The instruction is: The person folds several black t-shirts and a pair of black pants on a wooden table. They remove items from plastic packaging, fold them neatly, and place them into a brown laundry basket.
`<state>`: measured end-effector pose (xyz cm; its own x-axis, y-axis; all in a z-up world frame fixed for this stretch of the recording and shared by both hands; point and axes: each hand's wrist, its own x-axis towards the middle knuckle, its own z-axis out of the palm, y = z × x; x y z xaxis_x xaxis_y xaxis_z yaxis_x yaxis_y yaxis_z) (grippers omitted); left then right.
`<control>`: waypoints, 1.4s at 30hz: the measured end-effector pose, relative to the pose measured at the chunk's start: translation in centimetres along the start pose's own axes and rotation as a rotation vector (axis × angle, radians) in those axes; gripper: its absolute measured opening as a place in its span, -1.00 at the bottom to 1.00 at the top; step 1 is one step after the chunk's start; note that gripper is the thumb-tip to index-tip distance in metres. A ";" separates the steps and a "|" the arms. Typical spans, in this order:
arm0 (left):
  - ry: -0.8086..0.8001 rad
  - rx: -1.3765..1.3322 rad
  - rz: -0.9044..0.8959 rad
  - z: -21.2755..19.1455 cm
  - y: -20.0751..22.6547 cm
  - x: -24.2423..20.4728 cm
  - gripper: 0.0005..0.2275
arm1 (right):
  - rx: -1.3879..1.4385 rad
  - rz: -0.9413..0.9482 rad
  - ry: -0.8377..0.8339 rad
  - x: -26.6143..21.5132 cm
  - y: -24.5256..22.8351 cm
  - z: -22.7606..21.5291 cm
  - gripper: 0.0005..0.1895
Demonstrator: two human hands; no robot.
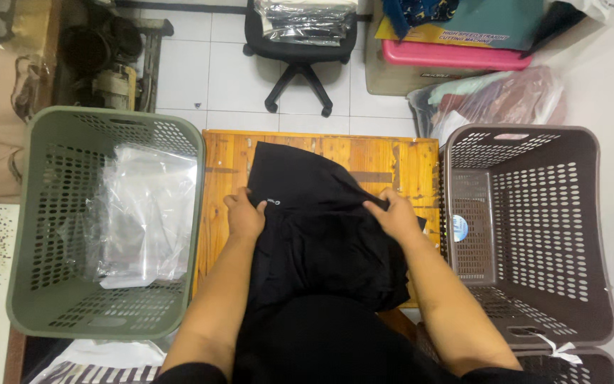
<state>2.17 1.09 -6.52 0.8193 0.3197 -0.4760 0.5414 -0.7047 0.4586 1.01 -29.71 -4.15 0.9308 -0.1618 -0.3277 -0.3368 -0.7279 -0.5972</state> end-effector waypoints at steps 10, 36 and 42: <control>-0.241 -0.797 -0.102 -0.7 1.2 1.6 -0.75 | -0.122 0.110 -0.160 2.1 1.7 -1.5 -0.65; -0.386 -1.027 0.485 -7.5 8.9 -7.7 -0.83 | 0.528 -0.349 -0.212 -4.3 -10.7 0.0 -0.82; -0.259 -1.081 0.448 -8.1 9.7 -8.7 -0.96 | 0.560 -0.430 -0.177 -4.3 -11.7 -2.2 -0.76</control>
<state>1.78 -3.42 8.17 0.9802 -0.0429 -0.1932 0.1979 0.2157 0.9562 1.28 -22.01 5.86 0.9763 0.2066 -0.0649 -0.0125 -0.2453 -0.9694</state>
